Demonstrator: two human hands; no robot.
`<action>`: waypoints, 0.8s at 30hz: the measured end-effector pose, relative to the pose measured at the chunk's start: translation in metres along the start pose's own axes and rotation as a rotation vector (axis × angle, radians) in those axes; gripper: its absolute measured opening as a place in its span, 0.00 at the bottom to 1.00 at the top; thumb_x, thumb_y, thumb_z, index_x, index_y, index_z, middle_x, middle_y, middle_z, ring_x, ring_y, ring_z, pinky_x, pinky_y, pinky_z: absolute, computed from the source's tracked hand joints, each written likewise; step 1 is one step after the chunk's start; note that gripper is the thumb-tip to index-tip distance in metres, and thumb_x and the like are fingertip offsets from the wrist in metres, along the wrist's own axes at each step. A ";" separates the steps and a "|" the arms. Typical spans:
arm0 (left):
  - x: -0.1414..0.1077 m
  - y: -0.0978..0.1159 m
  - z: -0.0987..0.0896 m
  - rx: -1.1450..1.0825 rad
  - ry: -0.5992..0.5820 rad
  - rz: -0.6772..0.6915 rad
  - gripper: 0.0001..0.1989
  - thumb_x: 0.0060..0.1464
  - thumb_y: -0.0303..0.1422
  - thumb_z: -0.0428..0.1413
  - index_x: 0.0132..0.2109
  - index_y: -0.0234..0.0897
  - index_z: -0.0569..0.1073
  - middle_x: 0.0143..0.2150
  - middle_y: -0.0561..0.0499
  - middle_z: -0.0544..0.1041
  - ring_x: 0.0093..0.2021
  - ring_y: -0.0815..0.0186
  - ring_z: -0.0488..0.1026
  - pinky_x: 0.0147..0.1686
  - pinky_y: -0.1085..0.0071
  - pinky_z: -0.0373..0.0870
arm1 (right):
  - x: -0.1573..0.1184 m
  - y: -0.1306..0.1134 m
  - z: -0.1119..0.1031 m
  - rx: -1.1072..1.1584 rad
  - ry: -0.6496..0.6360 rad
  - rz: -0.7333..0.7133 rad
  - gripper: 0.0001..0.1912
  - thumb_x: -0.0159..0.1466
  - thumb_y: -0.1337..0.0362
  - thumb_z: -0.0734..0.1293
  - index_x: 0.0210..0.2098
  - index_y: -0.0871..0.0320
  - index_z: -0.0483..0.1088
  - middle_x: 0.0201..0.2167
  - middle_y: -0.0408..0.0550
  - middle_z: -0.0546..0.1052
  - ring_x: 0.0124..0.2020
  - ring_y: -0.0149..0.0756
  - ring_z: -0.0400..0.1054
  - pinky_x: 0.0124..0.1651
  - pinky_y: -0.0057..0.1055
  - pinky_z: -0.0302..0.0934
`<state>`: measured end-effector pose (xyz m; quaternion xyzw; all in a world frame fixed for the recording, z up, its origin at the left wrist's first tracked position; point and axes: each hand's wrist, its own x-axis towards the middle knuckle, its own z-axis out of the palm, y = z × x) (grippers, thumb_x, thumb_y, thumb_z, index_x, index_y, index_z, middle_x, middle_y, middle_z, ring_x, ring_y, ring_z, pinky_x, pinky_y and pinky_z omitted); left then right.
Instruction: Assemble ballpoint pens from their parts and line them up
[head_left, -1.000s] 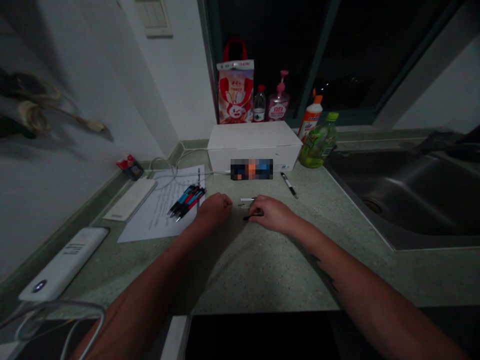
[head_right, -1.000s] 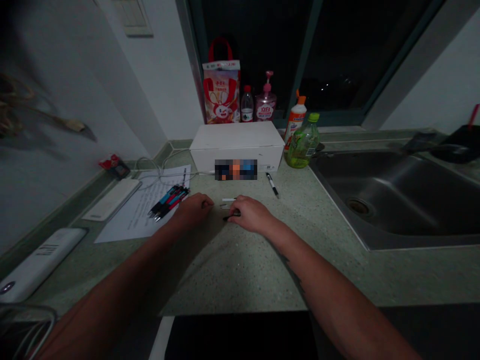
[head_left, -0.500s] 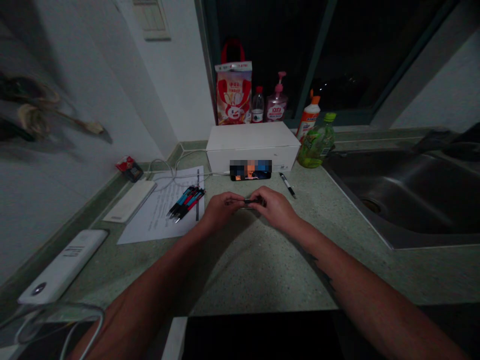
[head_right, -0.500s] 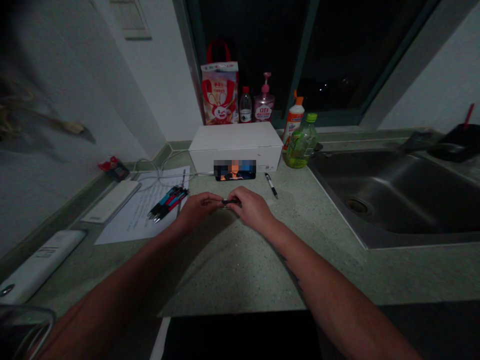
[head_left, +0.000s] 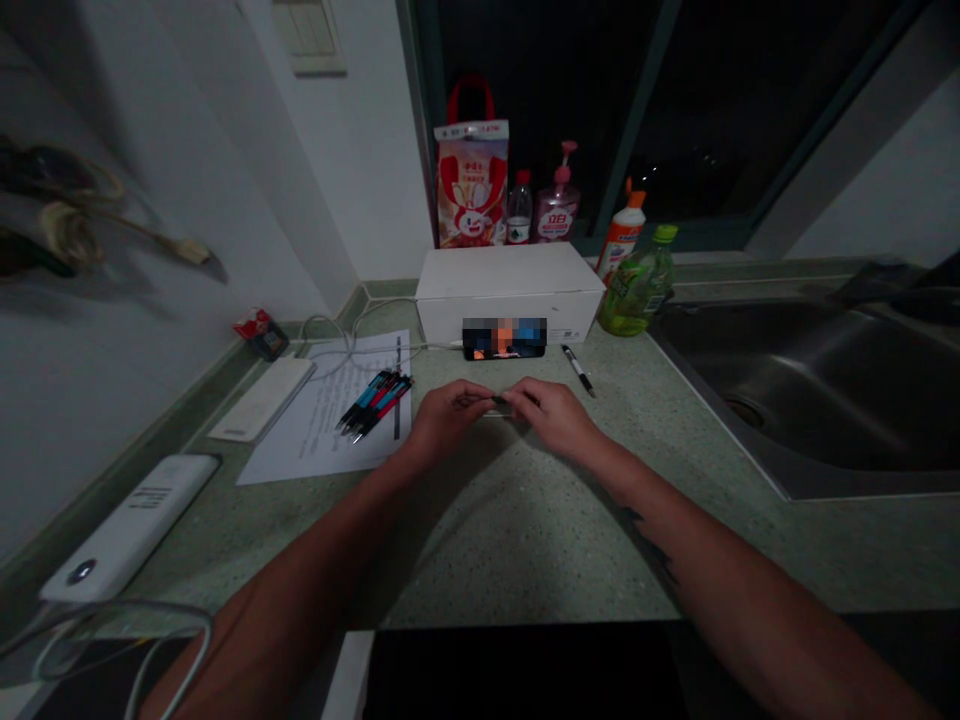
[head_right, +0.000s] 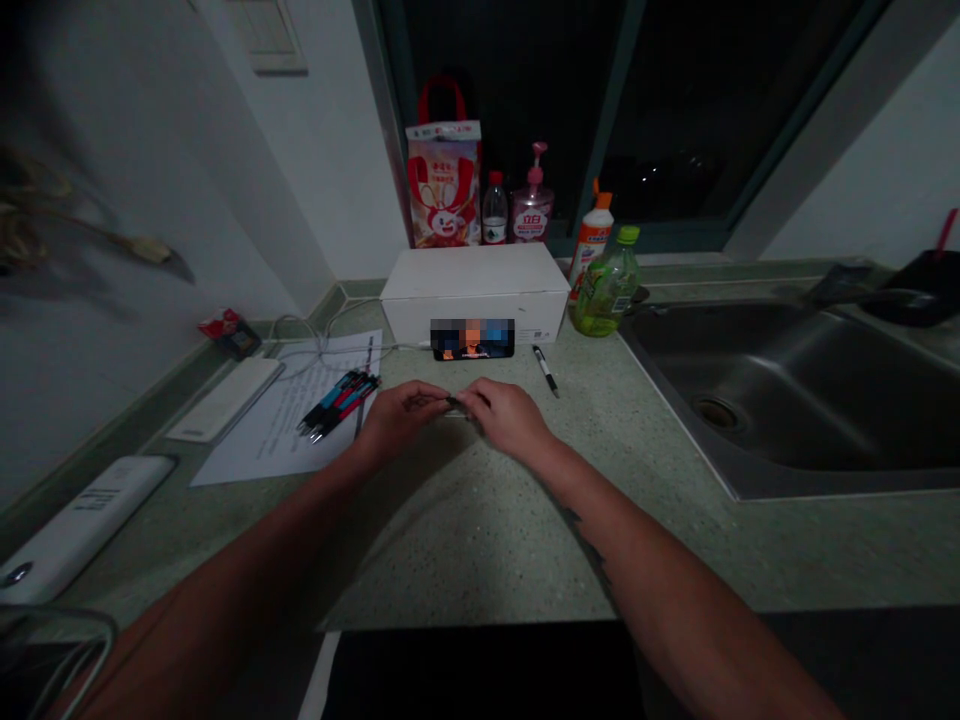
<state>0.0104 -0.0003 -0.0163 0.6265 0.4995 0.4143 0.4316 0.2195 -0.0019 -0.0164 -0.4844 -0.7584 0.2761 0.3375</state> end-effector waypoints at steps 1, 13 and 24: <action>0.000 0.000 0.000 0.009 -0.002 0.001 0.04 0.54 0.31 0.67 0.38 0.39 0.82 0.38 0.49 0.87 0.40 0.61 0.84 0.46 0.65 0.81 | 0.000 0.000 0.000 -0.003 -0.011 0.007 0.10 0.74 0.59 0.66 0.40 0.55 0.78 0.31 0.45 0.81 0.32 0.37 0.74 0.40 0.33 0.64; 0.002 -0.002 -0.001 0.091 0.018 -0.012 0.03 0.56 0.30 0.66 0.40 0.39 0.82 0.39 0.49 0.88 0.41 0.61 0.85 0.47 0.65 0.80 | 0.000 -0.001 -0.001 -0.042 -0.005 0.000 0.11 0.69 0.62 0.73 0.50 0.55 0.78 0.42 0.49 0.82 0.36 0.37 0.74 0.42 0.34 0.65; 0.001 0.002 -0.002 0.087 0.025 -0.037 0.03 0.56 0.31 0.66 0.38 0.38 0.82 0.39 0.49 0.88 0.41 0.60 0.84 0.47 0.64 0.79 | 0.001 0.000 -0.001 -0.067 -0.032 -0.004 0.05 0.71 0.62 0.71 0.45 0.55 0.79 0.38 0.48 0.83 0.37 0.38 0.74 0.42 0.33 0.64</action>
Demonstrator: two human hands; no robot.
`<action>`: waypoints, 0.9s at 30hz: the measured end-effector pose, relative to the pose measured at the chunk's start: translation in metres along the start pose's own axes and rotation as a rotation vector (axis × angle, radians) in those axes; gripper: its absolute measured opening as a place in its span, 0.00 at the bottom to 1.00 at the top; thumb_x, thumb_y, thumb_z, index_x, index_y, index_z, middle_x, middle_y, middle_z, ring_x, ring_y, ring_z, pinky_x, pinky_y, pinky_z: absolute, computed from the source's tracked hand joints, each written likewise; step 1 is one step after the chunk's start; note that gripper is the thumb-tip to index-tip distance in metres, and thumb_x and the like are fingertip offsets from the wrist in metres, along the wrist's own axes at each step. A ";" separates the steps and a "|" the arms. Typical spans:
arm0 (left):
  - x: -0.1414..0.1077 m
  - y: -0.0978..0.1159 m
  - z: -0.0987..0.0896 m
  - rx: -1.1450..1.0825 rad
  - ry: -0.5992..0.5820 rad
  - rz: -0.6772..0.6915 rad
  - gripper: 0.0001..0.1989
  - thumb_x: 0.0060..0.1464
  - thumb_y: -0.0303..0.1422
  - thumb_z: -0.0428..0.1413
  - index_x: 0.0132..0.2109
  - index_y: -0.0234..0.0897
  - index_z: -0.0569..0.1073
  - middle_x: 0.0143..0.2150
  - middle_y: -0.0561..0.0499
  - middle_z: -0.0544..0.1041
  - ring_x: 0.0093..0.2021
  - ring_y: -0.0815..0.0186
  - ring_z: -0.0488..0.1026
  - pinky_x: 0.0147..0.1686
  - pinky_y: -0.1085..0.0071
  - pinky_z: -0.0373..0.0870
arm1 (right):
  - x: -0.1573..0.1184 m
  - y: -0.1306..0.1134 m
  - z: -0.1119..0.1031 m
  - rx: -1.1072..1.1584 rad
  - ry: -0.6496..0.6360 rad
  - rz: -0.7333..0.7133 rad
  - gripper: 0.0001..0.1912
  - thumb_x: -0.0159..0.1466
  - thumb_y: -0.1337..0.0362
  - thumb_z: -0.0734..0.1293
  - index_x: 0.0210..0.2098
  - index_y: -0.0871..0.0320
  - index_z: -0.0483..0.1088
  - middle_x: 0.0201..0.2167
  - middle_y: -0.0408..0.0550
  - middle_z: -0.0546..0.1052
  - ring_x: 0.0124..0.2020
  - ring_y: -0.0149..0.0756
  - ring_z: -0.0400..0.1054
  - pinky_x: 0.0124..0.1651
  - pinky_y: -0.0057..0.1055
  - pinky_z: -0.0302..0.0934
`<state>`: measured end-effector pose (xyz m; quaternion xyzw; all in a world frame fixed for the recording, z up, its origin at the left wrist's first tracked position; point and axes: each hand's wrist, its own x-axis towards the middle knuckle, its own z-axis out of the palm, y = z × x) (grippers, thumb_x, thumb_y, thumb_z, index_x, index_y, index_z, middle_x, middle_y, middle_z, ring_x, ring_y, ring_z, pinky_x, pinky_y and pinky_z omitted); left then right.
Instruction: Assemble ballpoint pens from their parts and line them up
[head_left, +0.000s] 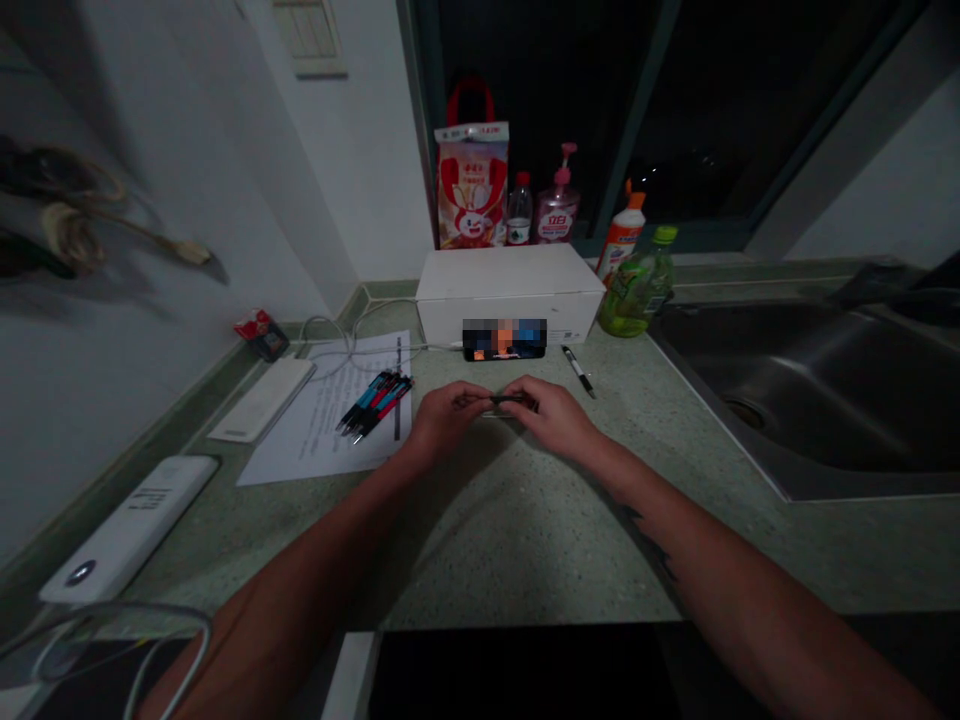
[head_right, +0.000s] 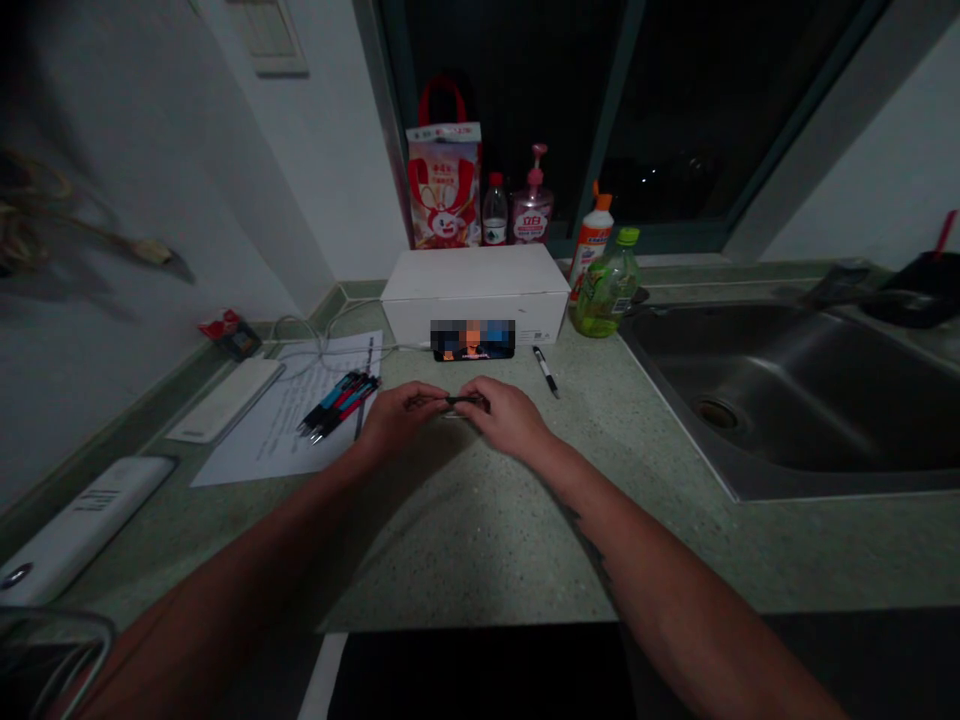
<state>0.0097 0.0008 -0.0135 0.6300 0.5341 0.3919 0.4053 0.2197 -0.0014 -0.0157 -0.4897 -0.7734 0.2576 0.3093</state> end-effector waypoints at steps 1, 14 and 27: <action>0.000 0.000 0.000 0.004 0.000 0.002 0.02 0.56 0.31 0.66 0.38 0.39 0.82 0.39 0.49 0.88 0.41 0.60 0.84 0.47 0.64 0.79 | 0.000 0.000 0.000 -0.011 -0.017 -0.004 0.07 0.73 0.62 0.68 0.41 0.55 0.79 0.37 0.48 0.83 0.37 0.38 0.75 0.42 0.33 0.63; -0.002 0.002 -0.002 0.140 -0.034 0.003 0.04 0.58 0.30 0.64 0.40 0.39 0.85 0.38 0.49 0.87 0.39 0.61 0.83 0.45 0.65 0.77 | 0.000 0.000 -0.003 -0.107 -0.046 -0.034 0.10 0.75 0.61 0.67 0.41 0.55 0.81 0.40 0.49 0.84 0.41 0.40 0.76 0.45 0.34 0.63; -0.002 -0.009 0.001 0.519 -0.197 0.201 0.04 0.57 0.30 0.64 0.37 0.40 0.85 0.38 0.47 0.83 0.41 0.58 0.77 0.47 0.63 0.73 | -0.002 0.002 -0.002 -0.393 -0.151 0.042 0.07 0.68 0.69 0.69 0.42 0.55 0.80 0.42 0.50 0.81 0.39 0.39 0.74 0.37 0.32 0.56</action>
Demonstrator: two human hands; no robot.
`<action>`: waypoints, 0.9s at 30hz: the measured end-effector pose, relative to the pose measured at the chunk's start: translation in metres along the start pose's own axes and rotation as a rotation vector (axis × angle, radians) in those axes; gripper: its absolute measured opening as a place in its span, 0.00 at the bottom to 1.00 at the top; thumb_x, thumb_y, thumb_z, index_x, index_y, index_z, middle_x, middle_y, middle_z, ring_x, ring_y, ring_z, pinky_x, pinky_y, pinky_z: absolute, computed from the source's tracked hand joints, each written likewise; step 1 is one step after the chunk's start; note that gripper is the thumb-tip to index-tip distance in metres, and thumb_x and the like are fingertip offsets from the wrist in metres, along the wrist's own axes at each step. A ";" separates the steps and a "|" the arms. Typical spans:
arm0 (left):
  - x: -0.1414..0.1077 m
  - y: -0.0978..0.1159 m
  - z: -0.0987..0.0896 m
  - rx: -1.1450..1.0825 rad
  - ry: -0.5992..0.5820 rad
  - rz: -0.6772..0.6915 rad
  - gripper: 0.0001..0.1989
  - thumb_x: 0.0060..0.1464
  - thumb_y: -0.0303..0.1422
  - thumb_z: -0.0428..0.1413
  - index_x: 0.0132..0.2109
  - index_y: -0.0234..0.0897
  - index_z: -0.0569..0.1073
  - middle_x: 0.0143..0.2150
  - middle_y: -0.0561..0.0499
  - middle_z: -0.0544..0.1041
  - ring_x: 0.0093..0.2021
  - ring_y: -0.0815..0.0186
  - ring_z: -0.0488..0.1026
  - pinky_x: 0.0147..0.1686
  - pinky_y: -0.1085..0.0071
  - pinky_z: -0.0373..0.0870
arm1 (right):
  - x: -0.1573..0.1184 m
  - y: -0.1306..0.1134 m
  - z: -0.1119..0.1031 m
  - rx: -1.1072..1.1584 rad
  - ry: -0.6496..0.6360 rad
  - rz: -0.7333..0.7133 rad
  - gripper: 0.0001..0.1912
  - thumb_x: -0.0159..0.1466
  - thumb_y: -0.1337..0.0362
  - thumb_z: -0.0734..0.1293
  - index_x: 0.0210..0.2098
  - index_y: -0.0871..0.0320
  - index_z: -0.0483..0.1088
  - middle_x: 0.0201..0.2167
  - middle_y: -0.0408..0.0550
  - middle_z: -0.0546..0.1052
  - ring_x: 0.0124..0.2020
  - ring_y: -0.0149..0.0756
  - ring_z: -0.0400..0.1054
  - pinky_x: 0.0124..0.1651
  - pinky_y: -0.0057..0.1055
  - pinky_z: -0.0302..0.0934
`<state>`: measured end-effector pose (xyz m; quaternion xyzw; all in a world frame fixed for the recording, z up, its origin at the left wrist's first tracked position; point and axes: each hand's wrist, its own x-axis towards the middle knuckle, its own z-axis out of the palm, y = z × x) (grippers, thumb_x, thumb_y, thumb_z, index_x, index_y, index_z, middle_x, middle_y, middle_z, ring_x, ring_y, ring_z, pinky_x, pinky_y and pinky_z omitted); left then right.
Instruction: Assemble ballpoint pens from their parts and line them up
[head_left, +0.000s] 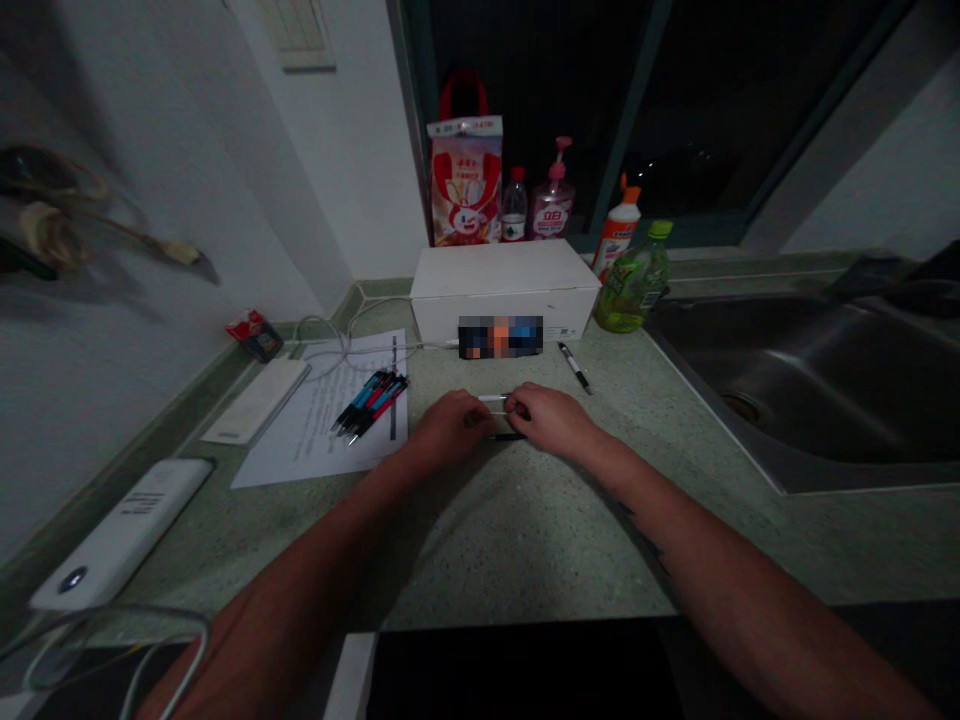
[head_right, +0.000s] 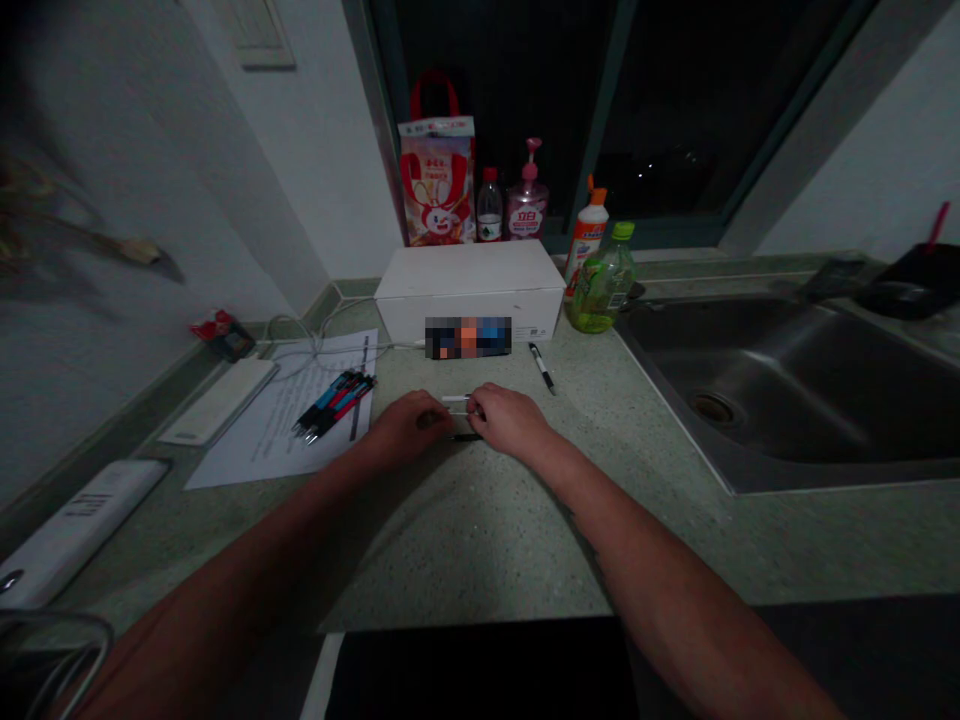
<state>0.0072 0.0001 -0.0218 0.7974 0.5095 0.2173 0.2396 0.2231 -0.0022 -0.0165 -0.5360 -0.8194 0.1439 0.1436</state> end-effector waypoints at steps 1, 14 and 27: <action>0.002 -0.001 -0.002 0.022 0.050 -0.022 0.05 0.58 0.30 0.63 0.37 0.40 0.85 0.39 0.46 0.83 0.42 0.58 0.77 0.48 0.62 0.73 | 0.000 0.000 0.000 -0.008 -0.003 -0.001 0.07 0.68 0.69 0.68 0.41 0.55 0.80 0.42 0.51 0.81 0.39 0.40 0.73 0.37 0.32 0.56; 0.011 -0.004 -0.010 0.185 0.025 -0.076 0.10 0.61 0.27 0.57 0.33 0.40 0.80 0.39 0.43 0.80 0.47 0.52 0.76 0.52 0.59 0.71 | 0.001 0.000 0.004 -0.067 0.026 -0.011 0.08 0.70 0.67 0.66 0.38 0.55 0.78 0.39 0.52 0.80 0.35 0.39 0.71 0.33 0.34 0.53; 0.005 -0.012 -0.021 0.275 -0.070 -0.072 0.10 0.61 0.25 0.55 0.37 0.38 0.82 0.42 0.43 0.83 0.47 0.56 0.77 0.51 0.62 0.72 | 0.001 -0.006 -0.002 -0.140 -0.045 0.032 0.10 0.73 0.66 0.64 0.42 0.58 0.79 0.43 0.53 0.81 0.39 0.39 0.73 0.37 0.33 0.55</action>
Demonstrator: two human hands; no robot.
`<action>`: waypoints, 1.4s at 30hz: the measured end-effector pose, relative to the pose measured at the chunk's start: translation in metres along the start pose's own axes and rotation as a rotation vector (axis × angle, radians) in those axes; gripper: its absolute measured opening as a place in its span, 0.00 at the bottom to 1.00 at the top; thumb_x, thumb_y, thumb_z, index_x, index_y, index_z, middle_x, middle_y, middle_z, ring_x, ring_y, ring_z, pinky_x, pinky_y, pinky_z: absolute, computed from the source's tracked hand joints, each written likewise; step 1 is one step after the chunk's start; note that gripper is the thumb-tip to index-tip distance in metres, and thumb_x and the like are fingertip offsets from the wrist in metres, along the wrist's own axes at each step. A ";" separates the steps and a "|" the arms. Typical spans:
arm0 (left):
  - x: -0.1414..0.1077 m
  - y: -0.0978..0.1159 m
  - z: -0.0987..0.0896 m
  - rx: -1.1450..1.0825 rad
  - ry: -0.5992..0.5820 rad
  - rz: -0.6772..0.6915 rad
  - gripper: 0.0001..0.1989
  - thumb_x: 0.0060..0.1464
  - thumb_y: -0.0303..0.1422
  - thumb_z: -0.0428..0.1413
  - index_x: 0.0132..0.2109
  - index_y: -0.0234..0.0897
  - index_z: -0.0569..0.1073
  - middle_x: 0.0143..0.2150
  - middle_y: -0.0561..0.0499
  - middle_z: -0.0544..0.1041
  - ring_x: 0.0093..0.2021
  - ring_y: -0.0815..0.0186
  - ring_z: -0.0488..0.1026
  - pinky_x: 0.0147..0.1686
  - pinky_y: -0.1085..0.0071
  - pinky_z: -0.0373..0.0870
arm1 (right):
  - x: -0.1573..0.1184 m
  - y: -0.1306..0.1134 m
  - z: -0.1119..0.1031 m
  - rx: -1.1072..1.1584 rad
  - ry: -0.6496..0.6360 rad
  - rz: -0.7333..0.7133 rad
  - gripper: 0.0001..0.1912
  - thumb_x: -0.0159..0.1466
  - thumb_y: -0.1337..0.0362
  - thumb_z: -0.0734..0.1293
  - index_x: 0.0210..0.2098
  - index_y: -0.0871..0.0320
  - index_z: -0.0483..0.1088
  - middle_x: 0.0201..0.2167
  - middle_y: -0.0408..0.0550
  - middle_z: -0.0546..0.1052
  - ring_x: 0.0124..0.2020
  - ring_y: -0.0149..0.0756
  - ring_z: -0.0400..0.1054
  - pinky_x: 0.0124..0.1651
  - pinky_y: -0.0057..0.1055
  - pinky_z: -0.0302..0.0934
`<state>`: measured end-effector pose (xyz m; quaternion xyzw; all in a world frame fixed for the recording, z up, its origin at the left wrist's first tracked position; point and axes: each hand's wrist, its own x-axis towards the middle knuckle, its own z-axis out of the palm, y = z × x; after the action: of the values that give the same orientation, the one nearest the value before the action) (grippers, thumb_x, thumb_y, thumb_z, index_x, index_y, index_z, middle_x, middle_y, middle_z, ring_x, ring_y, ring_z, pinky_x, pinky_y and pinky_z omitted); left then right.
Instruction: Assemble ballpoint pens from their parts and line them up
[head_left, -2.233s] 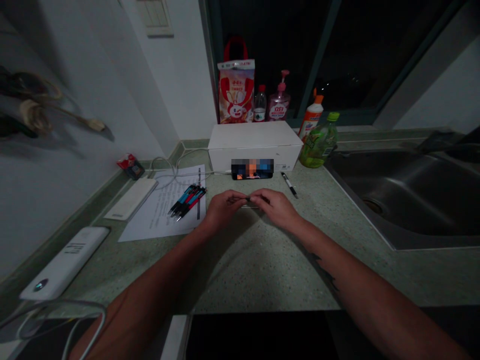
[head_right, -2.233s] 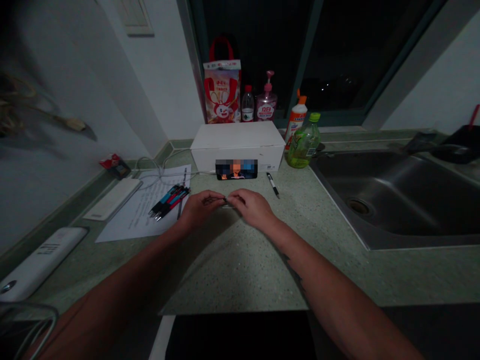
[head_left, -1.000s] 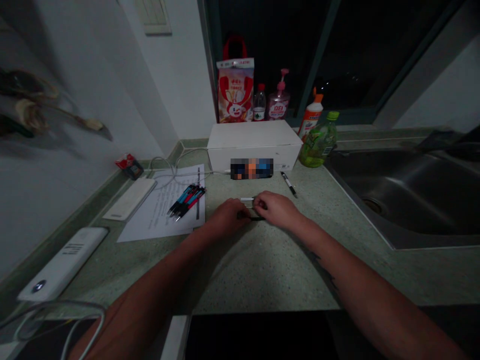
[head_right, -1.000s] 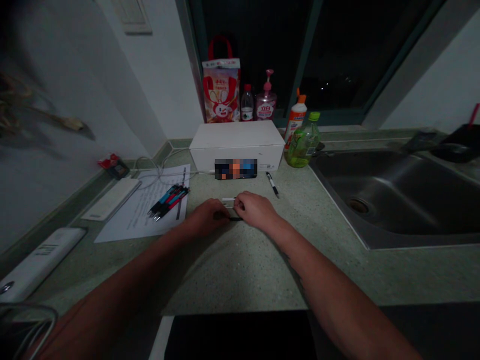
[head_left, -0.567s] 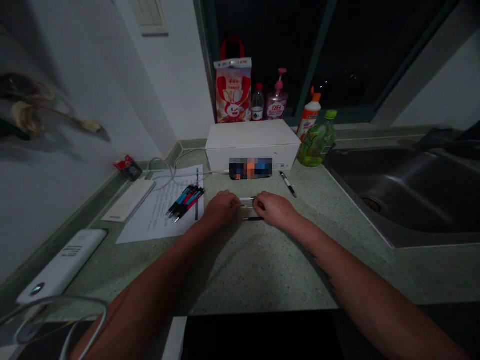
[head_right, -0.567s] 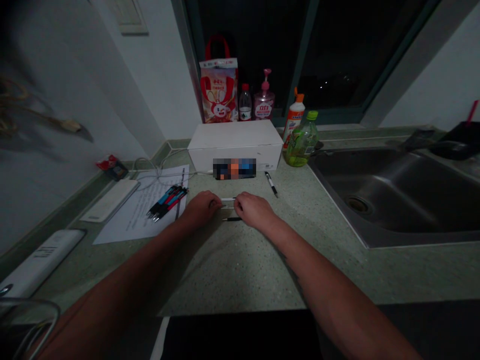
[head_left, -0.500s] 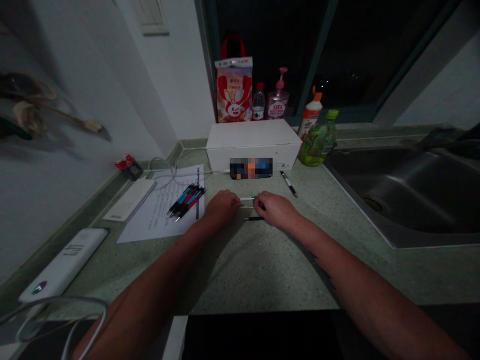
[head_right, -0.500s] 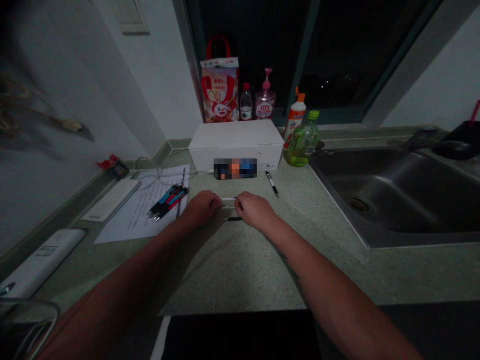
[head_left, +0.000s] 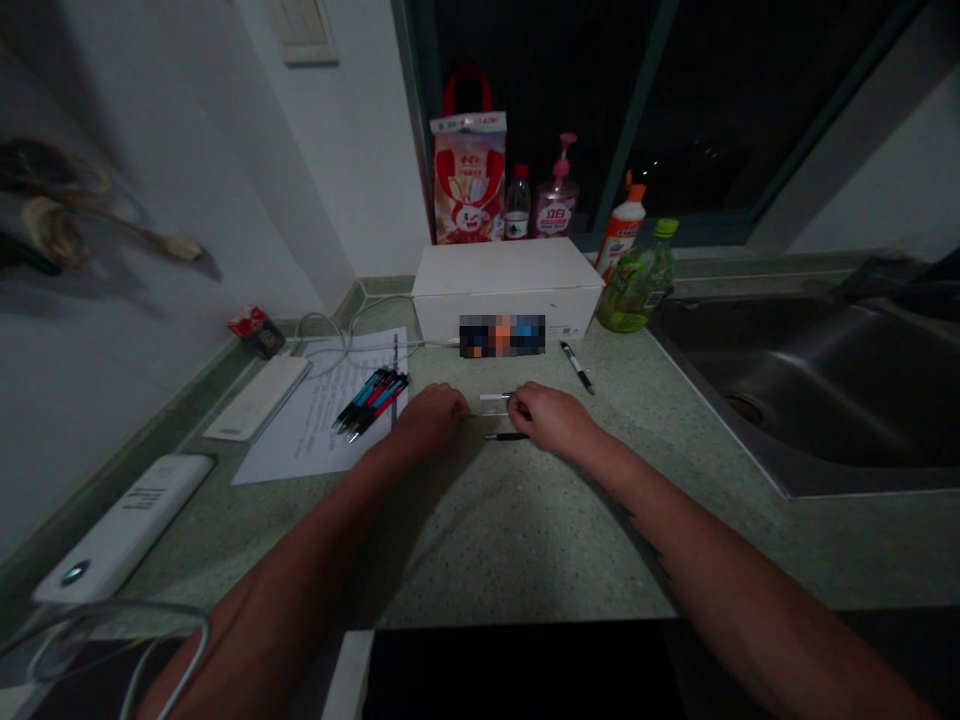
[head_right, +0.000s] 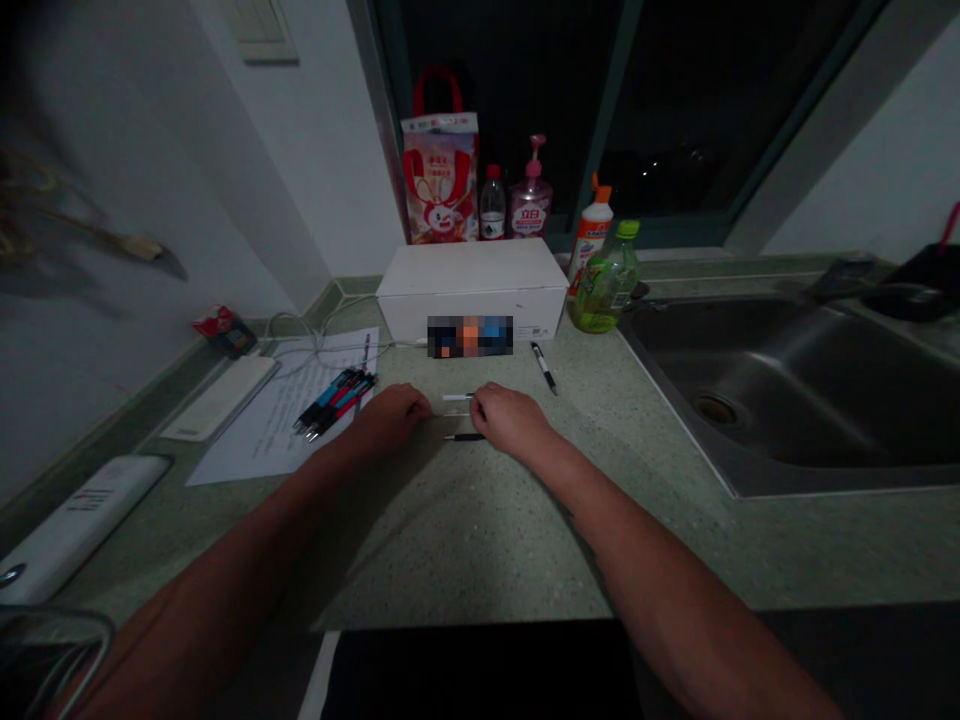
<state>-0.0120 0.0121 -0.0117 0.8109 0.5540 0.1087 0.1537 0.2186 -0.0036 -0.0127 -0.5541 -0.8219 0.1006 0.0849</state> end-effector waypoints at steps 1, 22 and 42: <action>0.000 0.001 0.000 0.004 0.002 0.001 0.11 0.62 0.25 0.55 0.37 0.38 0.82 0.42 0.43 0.83 0.47 0.55 0.77 0.51 0.63 0.72 | 0.000 -0.001 -0.001 -0.005 -0.008 0.001 0.11 0.73 0.66 0.64 0.43 0.58 0.79 0.44 0.53 0.81 0.40 0.39 0.74 0.37 0.33 0.55; 0.005 0.017 0.022 -0.038 0.137 0.080 0.05 0.63 0.27 0.62 0.42 0.37 0.83 0.42 0.45 0.81 0.47 0.56 0.76 0.50 0.62 0.72 | 0.000 -0.002 -0.001 0.070 0.046 -0.002 0.07 0.72 0.66 0.67 0.43 0.56 0.79 0.43 0.50 0.81 0.40 0.38 0.74 0.37 0.32 0.55; 0.009 0.028 0.006 0.051 -0.031 0.054 0.08 0.62 0.26 0.59 0.41 0.37 0.84 0.43 0.43 0.82 0.47 0.56 0.77 0.50 0.63 0.72 | 0.004 0.002 -0.005 -0.080 0.046 0.028 0.13 0.76 0.64 0.64 0.52 0.56 0.80 0.51 0.55 0.79 0.51 0.45 0.75 0.45 0.34 0.65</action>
<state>0.0172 0.0100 -0.0071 0.8308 0.5322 0.0861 0.1382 0.2203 0.0008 -0.0086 -0.5707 -0.8153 0.0560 0.0799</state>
